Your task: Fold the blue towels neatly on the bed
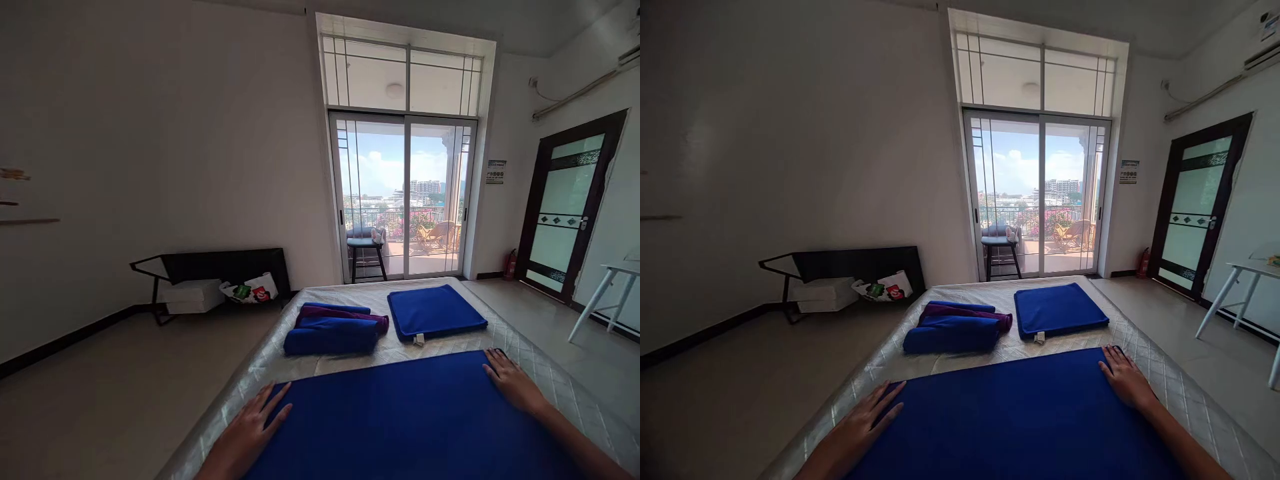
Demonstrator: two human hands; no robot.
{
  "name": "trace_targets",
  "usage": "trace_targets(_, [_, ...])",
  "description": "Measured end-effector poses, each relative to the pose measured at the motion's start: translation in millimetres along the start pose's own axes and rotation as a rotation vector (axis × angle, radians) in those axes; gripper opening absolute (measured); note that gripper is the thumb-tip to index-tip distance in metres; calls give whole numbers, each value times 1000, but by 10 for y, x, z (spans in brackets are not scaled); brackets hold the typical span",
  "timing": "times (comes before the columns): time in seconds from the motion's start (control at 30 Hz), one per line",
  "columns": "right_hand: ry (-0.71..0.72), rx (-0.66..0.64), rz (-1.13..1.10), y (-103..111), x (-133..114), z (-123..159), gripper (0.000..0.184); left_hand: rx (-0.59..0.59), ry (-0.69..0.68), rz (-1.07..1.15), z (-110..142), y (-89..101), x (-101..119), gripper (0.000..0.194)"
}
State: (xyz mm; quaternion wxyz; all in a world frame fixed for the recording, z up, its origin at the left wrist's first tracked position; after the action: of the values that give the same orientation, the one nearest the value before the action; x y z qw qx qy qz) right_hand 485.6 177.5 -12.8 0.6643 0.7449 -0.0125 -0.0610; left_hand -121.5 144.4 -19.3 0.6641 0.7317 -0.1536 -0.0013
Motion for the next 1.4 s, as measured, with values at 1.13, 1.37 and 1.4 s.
trace_targets(1.13, [1, -101, 1, 67, -203, -46, 68, 54, -101, -89, 61, -60, -56, 58])
trace_targets(1.37, [-72, -54, -20, -56, 255, -149, 75, 56, -100, -140, 130, -94, -170, 56])
trace_targets(1.4, [-70, -45, -27, -71, 254, -150, 75, 49, -98, -139, 136, -90, -164, 56])
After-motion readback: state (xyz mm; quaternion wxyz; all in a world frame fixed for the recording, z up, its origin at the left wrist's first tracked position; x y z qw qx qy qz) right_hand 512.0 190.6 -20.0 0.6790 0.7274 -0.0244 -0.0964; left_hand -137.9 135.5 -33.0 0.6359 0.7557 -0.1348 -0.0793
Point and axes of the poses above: each hand's wrist, its own z-axis away from the middle knuckle, its own y-axis out of the back of the hand, x = y × z, the point moved 10 cm from there along -z, towards the middle knuckle, and after that the axes turned 10 degrees about -y, right-handed, at the moved point
